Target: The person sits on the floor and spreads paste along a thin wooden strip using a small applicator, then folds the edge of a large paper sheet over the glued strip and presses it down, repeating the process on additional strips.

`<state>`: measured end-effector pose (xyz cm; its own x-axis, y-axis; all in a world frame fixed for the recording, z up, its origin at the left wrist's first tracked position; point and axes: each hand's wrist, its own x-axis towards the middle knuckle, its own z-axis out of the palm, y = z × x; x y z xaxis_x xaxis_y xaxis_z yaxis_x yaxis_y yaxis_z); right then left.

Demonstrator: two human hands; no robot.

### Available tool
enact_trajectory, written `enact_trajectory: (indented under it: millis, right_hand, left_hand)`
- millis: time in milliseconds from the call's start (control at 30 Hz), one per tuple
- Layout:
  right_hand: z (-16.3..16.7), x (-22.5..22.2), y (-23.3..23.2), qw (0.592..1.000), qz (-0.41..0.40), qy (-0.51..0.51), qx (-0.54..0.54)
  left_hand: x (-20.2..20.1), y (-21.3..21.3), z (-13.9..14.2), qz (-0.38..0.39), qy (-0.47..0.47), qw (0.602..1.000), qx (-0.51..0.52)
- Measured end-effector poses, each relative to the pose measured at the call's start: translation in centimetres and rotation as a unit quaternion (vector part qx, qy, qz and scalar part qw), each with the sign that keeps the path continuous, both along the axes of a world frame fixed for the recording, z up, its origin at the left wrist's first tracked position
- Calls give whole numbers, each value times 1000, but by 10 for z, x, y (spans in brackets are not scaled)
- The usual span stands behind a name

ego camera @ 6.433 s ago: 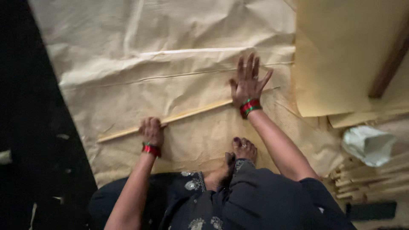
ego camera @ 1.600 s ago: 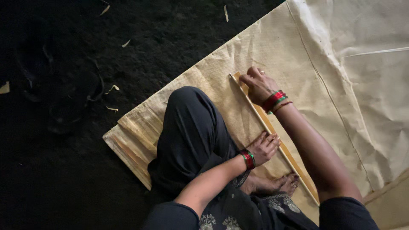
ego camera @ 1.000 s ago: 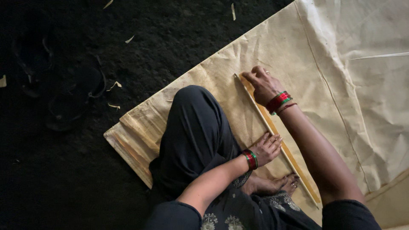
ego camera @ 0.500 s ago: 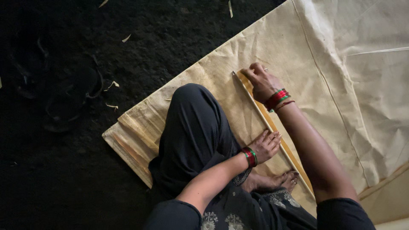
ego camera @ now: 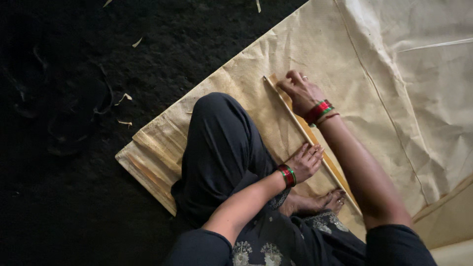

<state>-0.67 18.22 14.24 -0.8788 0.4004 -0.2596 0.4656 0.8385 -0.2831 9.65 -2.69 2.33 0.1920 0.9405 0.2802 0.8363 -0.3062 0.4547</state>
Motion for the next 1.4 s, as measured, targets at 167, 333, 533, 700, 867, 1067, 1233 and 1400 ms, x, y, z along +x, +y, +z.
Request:
enact_trajectory:
  millis: [167, 333, 533, 700, 867, 1067, 1233, 1400]
  right_hand:
    - [-2, 48, -9, 996, 72, 3, 42]
    - [-1, 68, -17, 1000, 3, 12, -9]
    - [-8, 64, -19, 998, 47, 35, 14]
    - [0, 111, -35, 996, 73, 26, 40]
    - [-6, 123, -42, 998, 7, 22, 61]
    - [-12, 105, -37, 987, 52, 38, 147]
    - [-6, 138, -49, 991, 42, 12, 130]
    - [-18, 158, -57, 992, 25, 7, 124]
  left_hand:
    - [-1, 1, 2, -12, 11, 1000, 1]
    - [-7, 2, 9, -11, 29, 999, 13]
    - [-9, -1, 9, -15, 11, 1000, 7]
    - [-2, 0, -1, -41, 13, 999, -7]
    - [-4, 3, -1, -63, -19, 997, -31]
    - [-12, 3, 7, -63, 17, 998, -1]
    - [-10, 4, 4, -63, -2, 998, 13]
    - [-8, 5, 2, -66, 47, 997, 12]
